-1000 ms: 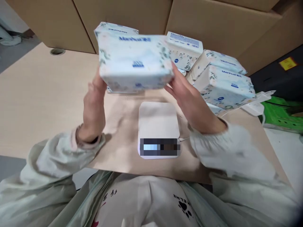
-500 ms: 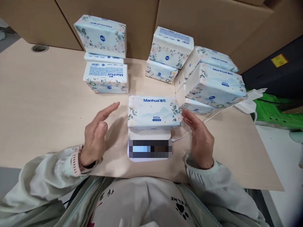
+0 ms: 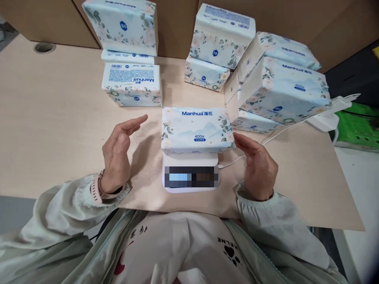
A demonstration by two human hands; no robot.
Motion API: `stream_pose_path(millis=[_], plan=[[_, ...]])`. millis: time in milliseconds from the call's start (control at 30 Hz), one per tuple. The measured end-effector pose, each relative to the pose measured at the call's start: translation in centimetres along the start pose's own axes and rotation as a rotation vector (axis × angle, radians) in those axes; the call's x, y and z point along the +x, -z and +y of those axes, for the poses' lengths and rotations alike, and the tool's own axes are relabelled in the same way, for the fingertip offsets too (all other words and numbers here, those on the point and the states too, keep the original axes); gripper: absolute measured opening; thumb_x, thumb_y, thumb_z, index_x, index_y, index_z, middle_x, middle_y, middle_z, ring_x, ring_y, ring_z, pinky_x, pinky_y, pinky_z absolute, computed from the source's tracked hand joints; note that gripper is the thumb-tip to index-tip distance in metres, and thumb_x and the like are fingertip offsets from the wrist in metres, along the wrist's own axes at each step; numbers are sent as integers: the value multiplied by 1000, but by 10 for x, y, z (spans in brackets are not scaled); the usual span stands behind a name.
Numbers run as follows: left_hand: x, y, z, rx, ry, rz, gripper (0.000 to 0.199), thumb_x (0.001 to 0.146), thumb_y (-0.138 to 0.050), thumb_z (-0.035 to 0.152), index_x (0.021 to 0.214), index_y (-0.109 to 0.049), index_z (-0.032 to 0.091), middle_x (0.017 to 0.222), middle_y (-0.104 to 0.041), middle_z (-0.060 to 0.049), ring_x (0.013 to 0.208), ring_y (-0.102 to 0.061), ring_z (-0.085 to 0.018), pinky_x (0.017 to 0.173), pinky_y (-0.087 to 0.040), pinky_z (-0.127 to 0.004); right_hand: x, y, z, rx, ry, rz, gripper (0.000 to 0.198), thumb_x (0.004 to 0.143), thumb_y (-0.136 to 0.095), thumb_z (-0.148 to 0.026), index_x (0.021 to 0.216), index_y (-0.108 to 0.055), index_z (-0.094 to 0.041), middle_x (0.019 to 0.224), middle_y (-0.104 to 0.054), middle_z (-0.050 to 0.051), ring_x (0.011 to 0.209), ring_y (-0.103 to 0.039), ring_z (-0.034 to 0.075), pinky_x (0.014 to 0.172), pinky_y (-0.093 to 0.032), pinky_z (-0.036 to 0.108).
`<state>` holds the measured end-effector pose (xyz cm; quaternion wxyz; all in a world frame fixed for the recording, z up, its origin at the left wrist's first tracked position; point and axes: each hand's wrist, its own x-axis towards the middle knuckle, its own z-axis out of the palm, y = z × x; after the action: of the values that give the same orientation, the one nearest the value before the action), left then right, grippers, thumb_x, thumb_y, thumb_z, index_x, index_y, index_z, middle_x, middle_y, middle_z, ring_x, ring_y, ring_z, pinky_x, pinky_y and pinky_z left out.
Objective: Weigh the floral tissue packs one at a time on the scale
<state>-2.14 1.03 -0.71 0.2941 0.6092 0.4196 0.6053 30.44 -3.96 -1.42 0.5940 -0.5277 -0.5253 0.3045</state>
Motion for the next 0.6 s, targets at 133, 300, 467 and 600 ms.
stream_pose_path(millis=[133,300,467,600], plan=[[1,0,0,-30,21,34,39,115,-56,46,131,-84,23,138,-82,-8,136,-76,-26,114,-58,-42,0,2,-1,-47,-15,-19,48,113,-53,-56,133,-83,-23,138,-83,10,133,-76,35,125,-55,63],[2,-1,1,-20,36,30,40,116,-56,47,129,-83,21,137,-82,-10,135,-76,-27,114,-58,-43,0,3,-1,-78,4,-33,47,113,-54,-54,132,-83,-24,138,-83,11,134,-76,36,122,-58,63],[2,-1,1,-32,40,30,40,116,-56,47,128,-83,20,136,-83,-10,134,-76,-27,112,-59,-43,0,3,1,-75,40,-33,42,112,-56,-51,130,-84,-25,136,-83,11,136,-75,36,117,-61,62],[1,-3,1,-63,51,37,39,116,-56,46,125,-85,22,132,-84,-9,130,-78,-26,110,-59,-40,0,3,3,-58,67,-42,38,112,-57,-47,130,-85,-29,137,-83,9,136,-75,34,116,-61,58]])
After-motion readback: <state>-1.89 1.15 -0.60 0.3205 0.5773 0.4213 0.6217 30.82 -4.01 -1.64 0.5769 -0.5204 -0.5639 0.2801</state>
